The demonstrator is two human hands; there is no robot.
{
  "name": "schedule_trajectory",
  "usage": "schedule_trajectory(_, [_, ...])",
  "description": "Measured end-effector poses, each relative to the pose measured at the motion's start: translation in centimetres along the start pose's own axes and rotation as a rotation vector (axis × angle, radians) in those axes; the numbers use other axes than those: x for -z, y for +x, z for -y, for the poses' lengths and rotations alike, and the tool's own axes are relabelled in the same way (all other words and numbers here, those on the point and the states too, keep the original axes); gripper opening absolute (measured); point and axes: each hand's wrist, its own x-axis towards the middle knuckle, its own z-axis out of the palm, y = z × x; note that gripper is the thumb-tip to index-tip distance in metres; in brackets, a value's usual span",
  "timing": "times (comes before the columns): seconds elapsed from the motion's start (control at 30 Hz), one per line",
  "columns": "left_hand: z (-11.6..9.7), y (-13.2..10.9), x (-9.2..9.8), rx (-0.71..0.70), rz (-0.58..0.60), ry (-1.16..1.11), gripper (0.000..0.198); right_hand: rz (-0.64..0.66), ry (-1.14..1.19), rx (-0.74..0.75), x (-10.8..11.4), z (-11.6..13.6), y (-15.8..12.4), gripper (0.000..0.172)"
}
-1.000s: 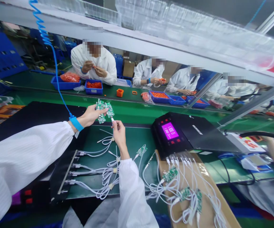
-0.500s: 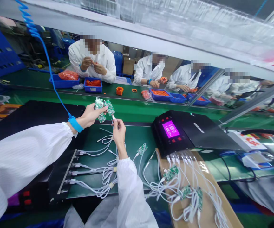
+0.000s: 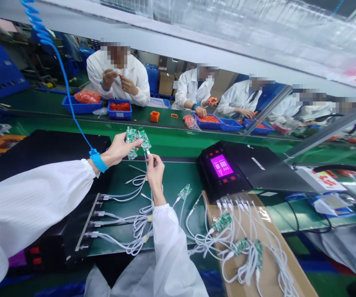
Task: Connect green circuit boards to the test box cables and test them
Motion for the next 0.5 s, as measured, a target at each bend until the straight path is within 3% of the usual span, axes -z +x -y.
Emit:
schedule_trajectory(0.2, [-0.47, -0.17, -0.34, 0.059, 0.017, 0.044, 0.023, -0.001, 0.008, 0.0, 0.18, -0.5, 0.07, 0.04])
schedule_trajectory(0.5, [0.07, 0.35, -0.16, -0.01, 0.012, 0.17, 0.015, 0.058, -0.022, 0.013, 0.62, -0.77, 0.63, 0.044])
